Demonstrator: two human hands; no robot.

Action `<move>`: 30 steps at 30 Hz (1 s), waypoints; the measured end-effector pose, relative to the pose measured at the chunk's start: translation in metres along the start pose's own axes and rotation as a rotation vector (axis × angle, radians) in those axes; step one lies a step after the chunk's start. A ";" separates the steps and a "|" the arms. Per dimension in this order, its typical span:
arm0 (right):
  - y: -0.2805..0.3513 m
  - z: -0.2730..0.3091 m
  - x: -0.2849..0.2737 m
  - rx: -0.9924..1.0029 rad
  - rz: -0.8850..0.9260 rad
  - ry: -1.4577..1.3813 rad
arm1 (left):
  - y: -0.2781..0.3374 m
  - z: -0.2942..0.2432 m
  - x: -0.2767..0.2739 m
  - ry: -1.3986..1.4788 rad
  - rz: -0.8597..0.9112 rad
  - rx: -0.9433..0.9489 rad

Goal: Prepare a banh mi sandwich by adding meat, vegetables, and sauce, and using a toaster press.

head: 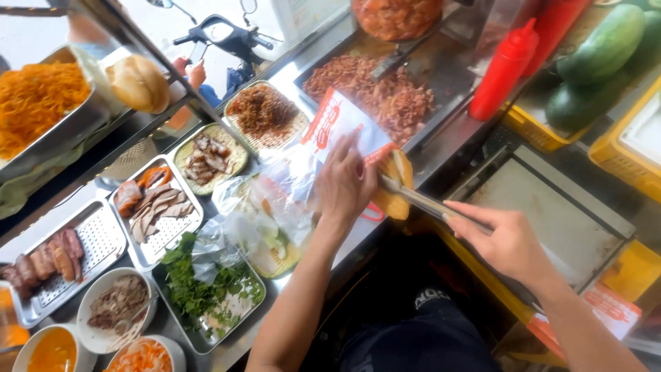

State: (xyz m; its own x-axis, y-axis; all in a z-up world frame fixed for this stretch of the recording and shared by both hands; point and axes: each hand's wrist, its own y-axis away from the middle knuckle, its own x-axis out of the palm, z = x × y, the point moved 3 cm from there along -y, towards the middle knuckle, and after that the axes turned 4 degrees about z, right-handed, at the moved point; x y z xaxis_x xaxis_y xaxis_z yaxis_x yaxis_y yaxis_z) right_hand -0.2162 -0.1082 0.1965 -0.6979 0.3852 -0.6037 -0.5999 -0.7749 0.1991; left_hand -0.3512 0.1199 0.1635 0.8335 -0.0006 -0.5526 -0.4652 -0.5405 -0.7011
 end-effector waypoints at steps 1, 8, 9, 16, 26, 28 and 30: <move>-0.004 0.011 0.007 -0.013 0.016 0.002 | 0.004 0.004 -0.004 -0.015 -0.008 -0.010; -0.058 0.049 0.033 -0.129 0.038 0.050 | 0.005 -0.017 -0.011 -0.104 -0.079 0.054; -0.072 0.046 0.036 -0.143 0.049 0.025 | 0.001 -0.017 -0.014 -0.028 -0.078 0.037; -0.143 0.029 0.054 -0.176 0.428 -0.500 | 0.008 0.063 -0.021 1.090 -0.430 -1.314; -0.291 -0.063 0.044 -0.529 0.176 0.041 | 0.091 0.100 -0.025 1.018 -1.163 -1.296; -0.320 -0.094 0.055 -0.767 -0.053 0.198 | 0.088 0.075 -0.005 1.029 -1.098 -1.316; -0.337 -0.109 0.065 -0.718 -0.179 0.565 | 0.065 0.039 0.015 0.999 -0.746 -1.391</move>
State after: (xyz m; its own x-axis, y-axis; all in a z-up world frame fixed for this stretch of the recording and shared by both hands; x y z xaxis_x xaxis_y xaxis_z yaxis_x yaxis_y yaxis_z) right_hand -0.0165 0.1234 0.0059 -0.2112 0.3737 -0.9032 -0.1624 -0.9246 -0.3446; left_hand -0.3807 0.1170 0.0921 0.8086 0.3772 0.4516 0.1478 -0.8731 0.4646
